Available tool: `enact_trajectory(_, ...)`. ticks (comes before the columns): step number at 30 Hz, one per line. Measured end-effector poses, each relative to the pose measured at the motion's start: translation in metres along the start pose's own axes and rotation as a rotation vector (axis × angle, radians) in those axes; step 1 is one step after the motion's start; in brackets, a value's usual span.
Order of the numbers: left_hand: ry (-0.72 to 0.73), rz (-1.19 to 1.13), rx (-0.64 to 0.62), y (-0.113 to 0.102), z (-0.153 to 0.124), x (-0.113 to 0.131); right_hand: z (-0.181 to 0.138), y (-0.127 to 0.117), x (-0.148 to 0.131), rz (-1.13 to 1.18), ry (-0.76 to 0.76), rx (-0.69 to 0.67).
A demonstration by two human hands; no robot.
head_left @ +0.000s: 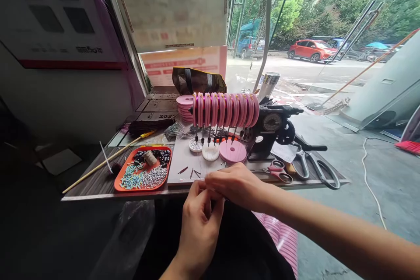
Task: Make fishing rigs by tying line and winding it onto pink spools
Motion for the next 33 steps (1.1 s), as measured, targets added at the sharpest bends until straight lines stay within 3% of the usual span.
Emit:
enact_trajectory(8, 0.117, 0.003, 0.083, -0.001, -0.004, 0.001, -0.001, 0.002, 0.008, 0.106, 0.232, 0.113)
enact_trajectory(14, -0.145, -0.224, -0.008, 0.006, -0.001, -0.008, -0.002, -0.001, 0.009, 0.139, 0.273, 0.151)
enact_trajectory(20, -0.278, -0.454, -0.084, 0.011, 0.000, -0.012, -0.004, -0.001, 0.010, 0.152, 0.284, 0.145)
enact_trajectory(33, -0.361, -0.518, -0.106, 0.010, 0.002, -0.012, -0.003, -0.002, 0.008, 0.145, 0.257, 0.142)
Point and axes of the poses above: each hand's wrist, its own z-axis towards the middle knuckle, its own y-axis out of the palm, x = y × z, the point moved 4 cm from there along z, towards the middle knuckle, and after that the axes turned 11 degrees about x, right-handed, at the moved point
